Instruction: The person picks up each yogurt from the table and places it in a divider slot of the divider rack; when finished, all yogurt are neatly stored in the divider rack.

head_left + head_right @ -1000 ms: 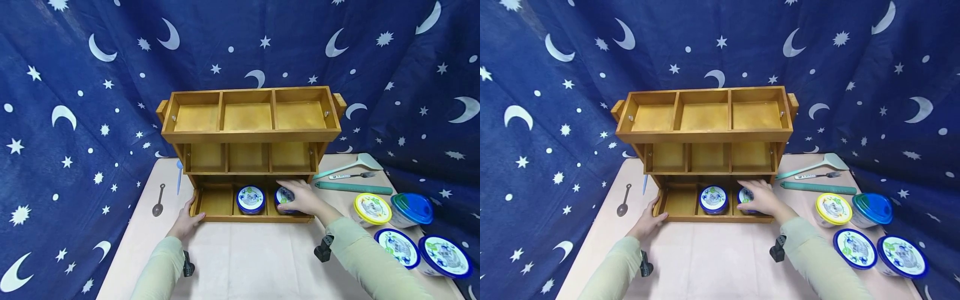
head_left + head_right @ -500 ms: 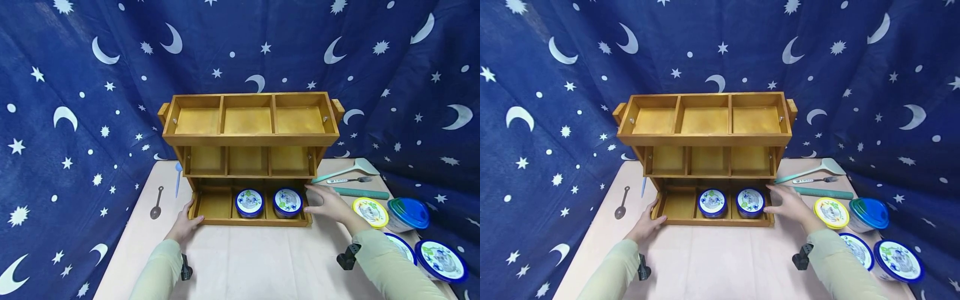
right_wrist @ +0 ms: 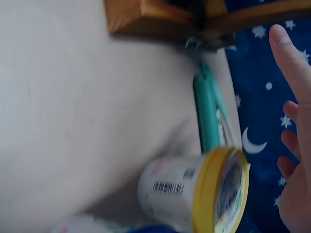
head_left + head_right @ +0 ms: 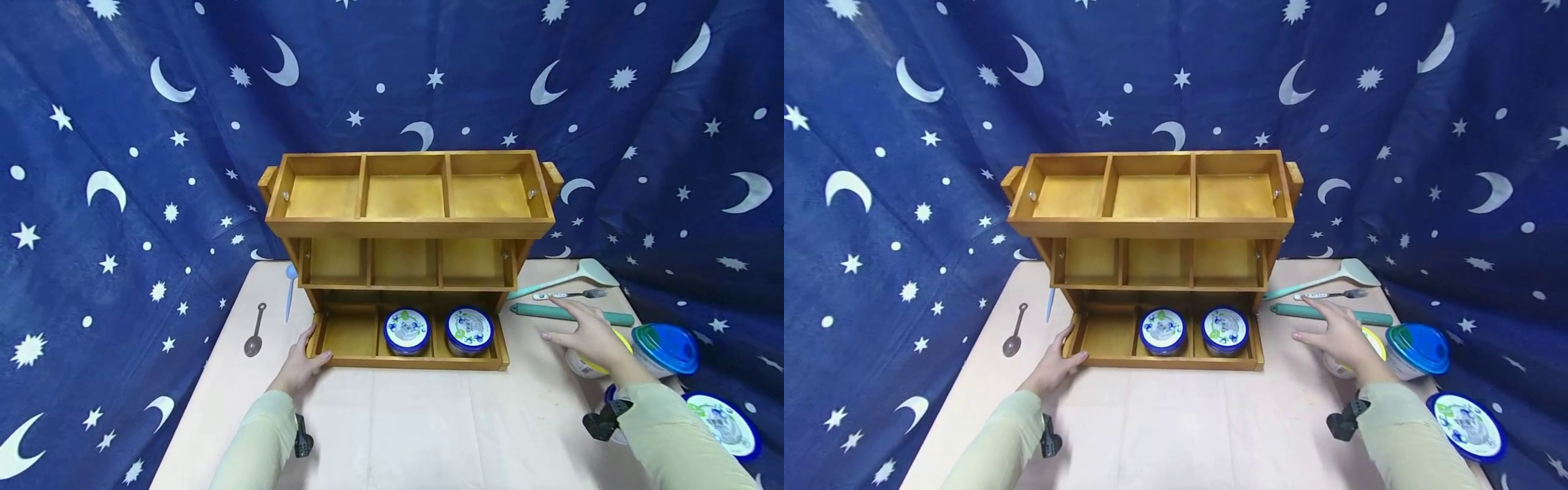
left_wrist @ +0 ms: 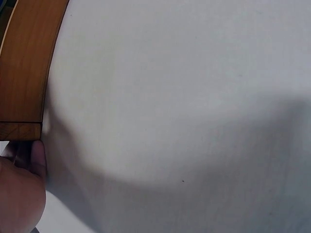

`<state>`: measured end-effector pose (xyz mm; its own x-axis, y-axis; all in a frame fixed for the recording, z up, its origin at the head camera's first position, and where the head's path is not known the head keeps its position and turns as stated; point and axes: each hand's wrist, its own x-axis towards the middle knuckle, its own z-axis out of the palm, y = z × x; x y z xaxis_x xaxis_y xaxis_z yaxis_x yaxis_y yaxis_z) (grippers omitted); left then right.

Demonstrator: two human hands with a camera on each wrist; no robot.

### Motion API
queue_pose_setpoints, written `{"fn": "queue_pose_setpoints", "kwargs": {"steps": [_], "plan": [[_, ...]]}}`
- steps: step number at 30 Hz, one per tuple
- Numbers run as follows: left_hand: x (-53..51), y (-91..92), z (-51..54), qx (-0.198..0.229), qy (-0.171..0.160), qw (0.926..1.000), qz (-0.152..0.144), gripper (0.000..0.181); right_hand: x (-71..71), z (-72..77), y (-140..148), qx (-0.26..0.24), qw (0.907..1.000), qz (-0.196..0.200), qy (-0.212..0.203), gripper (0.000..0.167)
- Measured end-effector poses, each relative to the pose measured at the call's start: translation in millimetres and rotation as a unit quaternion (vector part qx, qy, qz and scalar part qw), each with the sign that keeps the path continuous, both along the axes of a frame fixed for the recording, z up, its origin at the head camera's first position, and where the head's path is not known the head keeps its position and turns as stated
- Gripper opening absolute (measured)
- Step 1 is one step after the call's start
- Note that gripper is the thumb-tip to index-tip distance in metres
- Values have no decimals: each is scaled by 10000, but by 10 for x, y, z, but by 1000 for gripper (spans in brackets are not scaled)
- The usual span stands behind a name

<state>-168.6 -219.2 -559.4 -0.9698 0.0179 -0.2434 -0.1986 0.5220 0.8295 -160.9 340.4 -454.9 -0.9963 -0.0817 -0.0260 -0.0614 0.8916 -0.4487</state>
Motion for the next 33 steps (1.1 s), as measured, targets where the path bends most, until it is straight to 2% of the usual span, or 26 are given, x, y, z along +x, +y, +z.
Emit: {"fn": "queue_pose_setpoints", "kwargs": {"steps": [11, 21, 27, 33], "plan": [[-34, -23, -62, 23, 32, 10000, 37, 82, 123, -59, 348, 236, 9990, -340, -163, 98], [-50, -18, -75, -68, 46, 10000, 20, 82, 195, -191, 695, 235, 9960, -618, -594, 101], [-44, -5, -51, -81, 5, 10000, 1, 82, 259, -252, 762, 451, 9906, -754, -1047, 108], [-37, -1, -38, -96, -38, 9999, 43, 82, 239, -239, 729, 573, 9899, -687, -1104, 108]]}}
